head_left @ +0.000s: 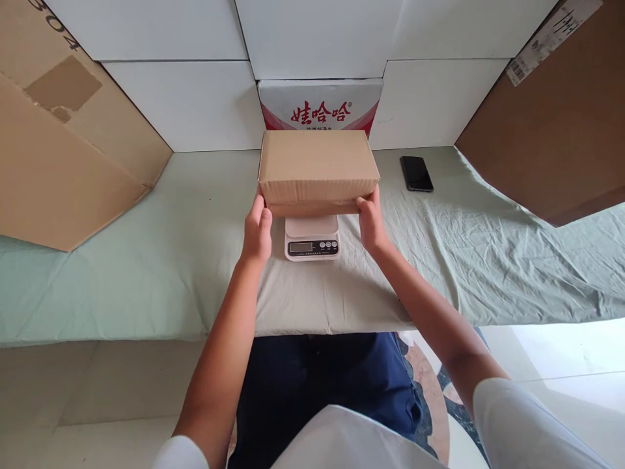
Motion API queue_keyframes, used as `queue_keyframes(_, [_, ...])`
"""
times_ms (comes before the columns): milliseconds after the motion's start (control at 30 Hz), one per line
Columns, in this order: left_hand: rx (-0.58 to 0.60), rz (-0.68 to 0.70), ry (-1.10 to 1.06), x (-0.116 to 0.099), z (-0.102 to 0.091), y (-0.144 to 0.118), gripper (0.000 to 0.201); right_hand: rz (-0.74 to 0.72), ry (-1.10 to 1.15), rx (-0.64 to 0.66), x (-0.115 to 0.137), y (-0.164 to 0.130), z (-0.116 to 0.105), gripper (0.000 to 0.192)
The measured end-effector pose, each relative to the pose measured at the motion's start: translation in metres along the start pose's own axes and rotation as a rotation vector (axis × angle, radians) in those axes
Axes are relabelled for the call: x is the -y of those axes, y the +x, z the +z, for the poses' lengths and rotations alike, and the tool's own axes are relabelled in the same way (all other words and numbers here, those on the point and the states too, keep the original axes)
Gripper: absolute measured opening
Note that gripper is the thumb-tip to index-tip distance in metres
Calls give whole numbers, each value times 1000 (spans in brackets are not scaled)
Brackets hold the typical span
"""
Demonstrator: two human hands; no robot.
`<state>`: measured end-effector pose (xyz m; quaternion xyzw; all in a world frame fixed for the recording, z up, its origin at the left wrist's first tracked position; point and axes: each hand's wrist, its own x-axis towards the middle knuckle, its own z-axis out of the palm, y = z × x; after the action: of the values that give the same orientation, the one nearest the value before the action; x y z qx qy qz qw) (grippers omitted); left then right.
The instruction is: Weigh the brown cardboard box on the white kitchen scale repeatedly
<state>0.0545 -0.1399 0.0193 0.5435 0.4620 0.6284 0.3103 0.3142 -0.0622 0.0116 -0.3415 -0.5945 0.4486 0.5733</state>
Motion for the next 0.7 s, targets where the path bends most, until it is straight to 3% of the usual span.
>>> queue_keyframes(100, [32,55,-3,2,-2,-26,95,8,38,-19,6,-29,1,67])
queue_keyframes(233, [1,25,-51,2,-4,-40,91,3,62,-27,13,-44,9,67])
queue_keyframes(700, [-85,-20,-42,8,-1,-40,94,6,-11,-2,7,-47,13,79])
